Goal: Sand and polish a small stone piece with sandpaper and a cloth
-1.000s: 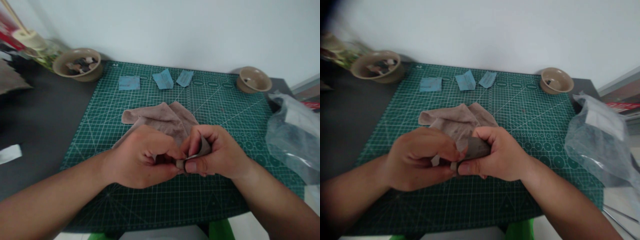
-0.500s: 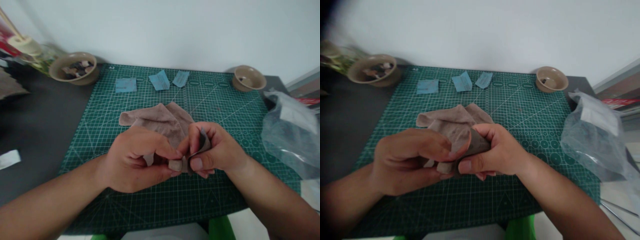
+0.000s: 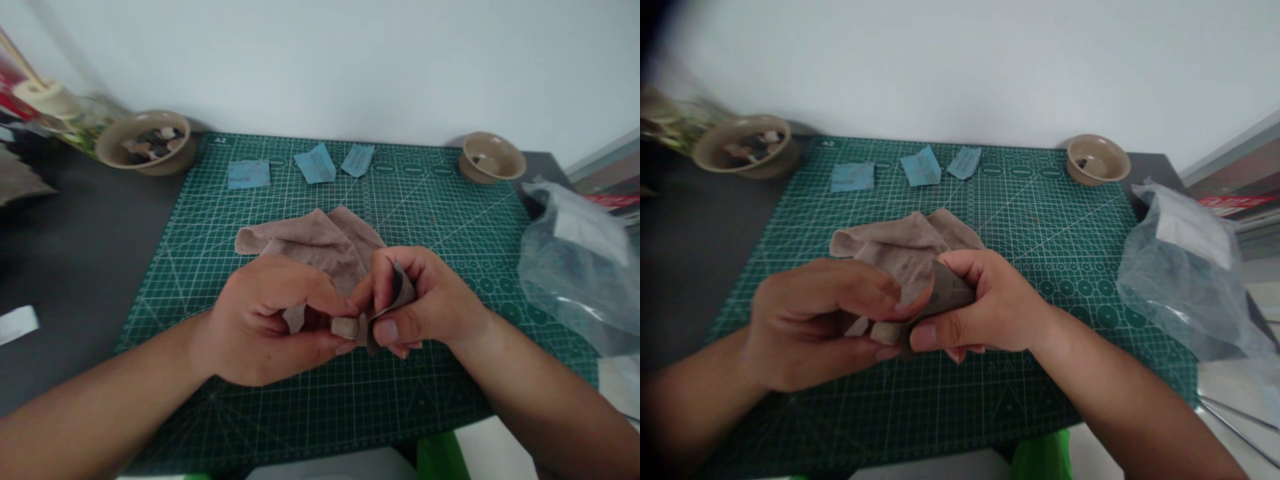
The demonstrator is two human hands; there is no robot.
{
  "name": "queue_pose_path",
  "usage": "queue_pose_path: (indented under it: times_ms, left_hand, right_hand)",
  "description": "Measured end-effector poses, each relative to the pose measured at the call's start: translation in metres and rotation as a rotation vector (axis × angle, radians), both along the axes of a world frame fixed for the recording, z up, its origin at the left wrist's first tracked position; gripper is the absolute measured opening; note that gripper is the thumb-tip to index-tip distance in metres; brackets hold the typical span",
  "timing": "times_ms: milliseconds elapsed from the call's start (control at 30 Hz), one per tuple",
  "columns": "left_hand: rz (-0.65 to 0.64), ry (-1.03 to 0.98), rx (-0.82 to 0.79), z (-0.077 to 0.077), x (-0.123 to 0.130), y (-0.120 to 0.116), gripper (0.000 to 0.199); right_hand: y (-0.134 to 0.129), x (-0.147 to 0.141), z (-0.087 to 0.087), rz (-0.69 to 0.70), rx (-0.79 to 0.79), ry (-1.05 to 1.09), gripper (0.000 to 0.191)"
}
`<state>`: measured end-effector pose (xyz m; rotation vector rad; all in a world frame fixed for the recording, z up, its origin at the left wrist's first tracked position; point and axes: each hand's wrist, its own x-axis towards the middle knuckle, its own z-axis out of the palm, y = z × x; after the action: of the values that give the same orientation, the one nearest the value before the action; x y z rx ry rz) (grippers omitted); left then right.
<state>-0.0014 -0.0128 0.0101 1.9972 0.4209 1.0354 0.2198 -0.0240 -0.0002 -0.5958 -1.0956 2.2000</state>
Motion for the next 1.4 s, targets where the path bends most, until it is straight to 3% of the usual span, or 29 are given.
queue_pose_path:
  times_ms: [367,700,1067,1200,1400]
  left_hand:
    - [-0.013,-0.06,-0.1,-0.001,-0.001,0.0,0.012]
    - [-0.027,-0.036,-0.062,0.0,0.0,0.004,0.009]
    - [-0.043,-0.04,-0.08,0.001,0.0,0.003,0.009]
    - [0.04,0.075,0.087,-0.001,-0.002,0.004,0.008]
    - [0.171,0.353,0.421,-0.014,0.0,0.002,0.008]
  right_hand:
    - [0.0,0.0,0.001,-0.011,0.011,0.044,0.018]
    - [-0.001,0.004,-0.005,-0.018,0.091,0.138,0.021]
    - [-0.001,0.001,0.002,-0.041,0.066,0.096,0.017]
    - [-0.001,-0.002,0.005,-0.107,0.078,-0.035,0.015]
    - [0.002,-0.005,0.0,-0.184,0.268,-0.433,0.023]
